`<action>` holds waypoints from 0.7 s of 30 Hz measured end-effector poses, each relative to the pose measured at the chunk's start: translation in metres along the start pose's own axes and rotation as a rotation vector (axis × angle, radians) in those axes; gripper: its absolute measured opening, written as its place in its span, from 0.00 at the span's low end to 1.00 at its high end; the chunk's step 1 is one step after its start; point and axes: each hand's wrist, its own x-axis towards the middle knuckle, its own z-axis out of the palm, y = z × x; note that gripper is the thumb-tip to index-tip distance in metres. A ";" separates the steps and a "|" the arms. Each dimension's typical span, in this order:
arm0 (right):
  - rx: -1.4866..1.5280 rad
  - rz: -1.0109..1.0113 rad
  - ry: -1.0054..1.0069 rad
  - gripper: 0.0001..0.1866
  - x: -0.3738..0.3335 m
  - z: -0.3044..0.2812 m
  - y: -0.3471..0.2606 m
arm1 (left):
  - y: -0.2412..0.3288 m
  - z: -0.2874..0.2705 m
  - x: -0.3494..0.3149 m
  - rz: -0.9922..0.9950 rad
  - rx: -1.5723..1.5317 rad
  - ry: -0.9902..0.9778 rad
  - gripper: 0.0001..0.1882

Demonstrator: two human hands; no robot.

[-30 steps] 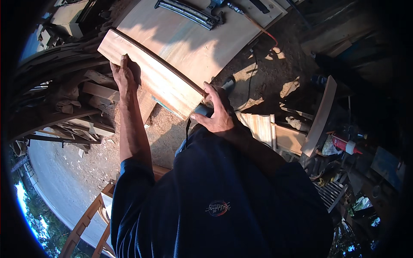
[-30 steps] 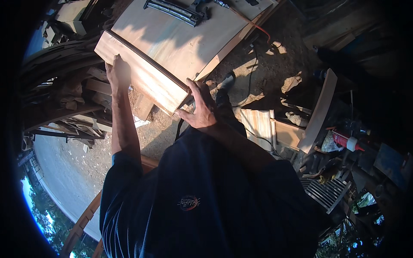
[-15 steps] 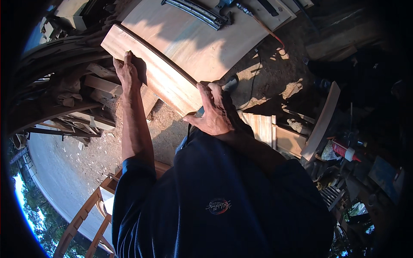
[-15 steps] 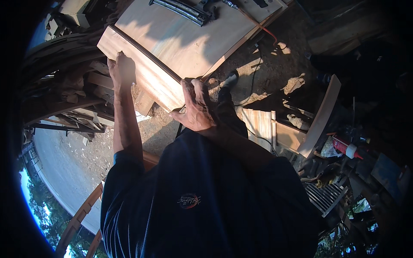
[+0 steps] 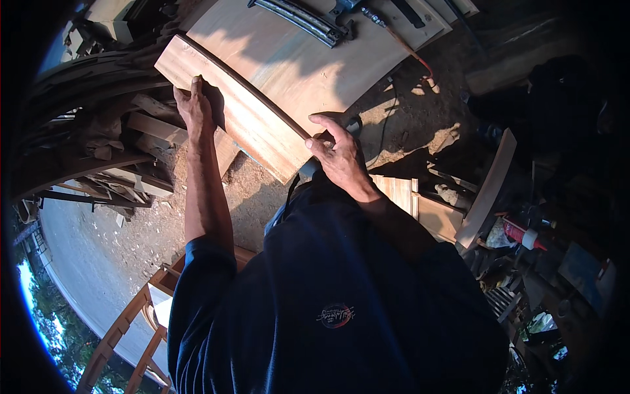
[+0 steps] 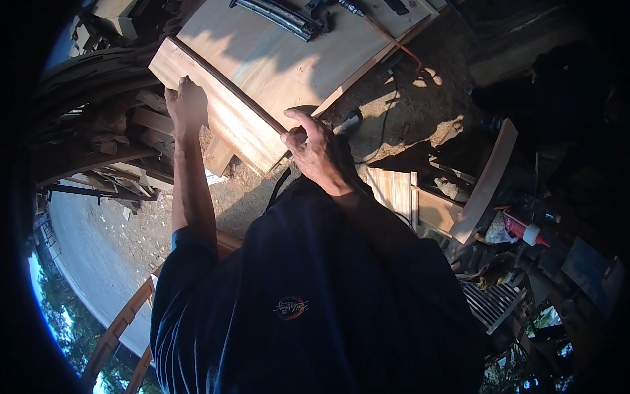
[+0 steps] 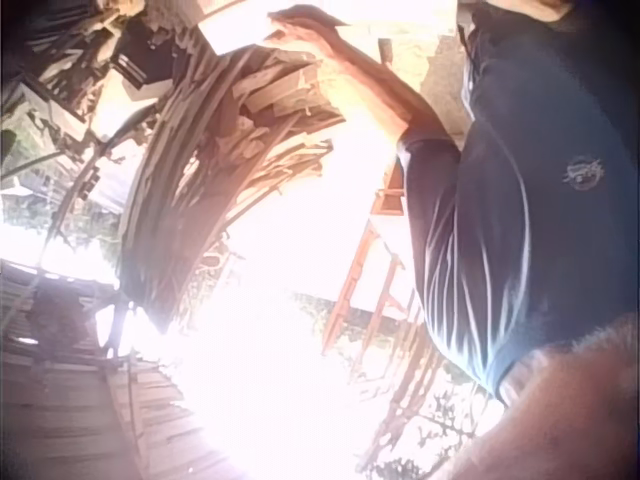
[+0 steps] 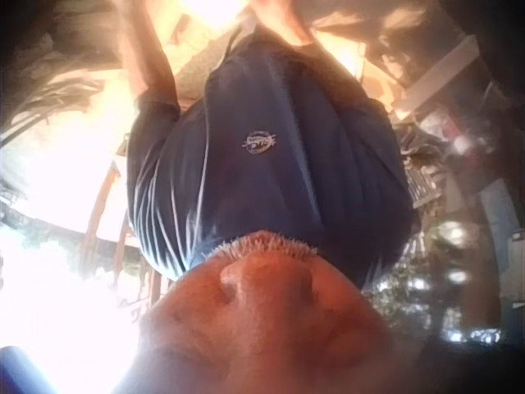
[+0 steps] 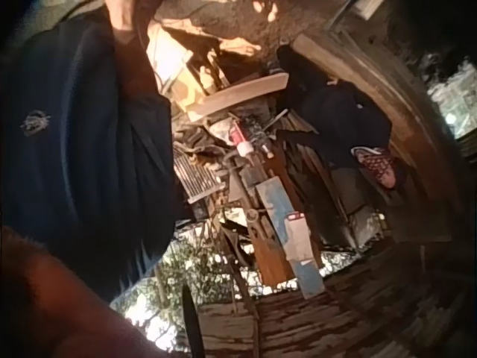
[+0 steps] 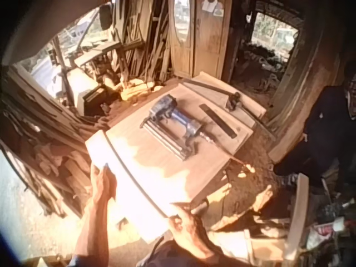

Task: The person uses a hammer and a scraper to fit wooden panels together, then marks the wood with a pencil and prepares an angle grinder.

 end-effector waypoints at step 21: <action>0.366 -0.291 0.075 0.33 -0.015 0.031 0.081 | 0.075 0.008 -0.149 0.820 0.803 -0.416 0.24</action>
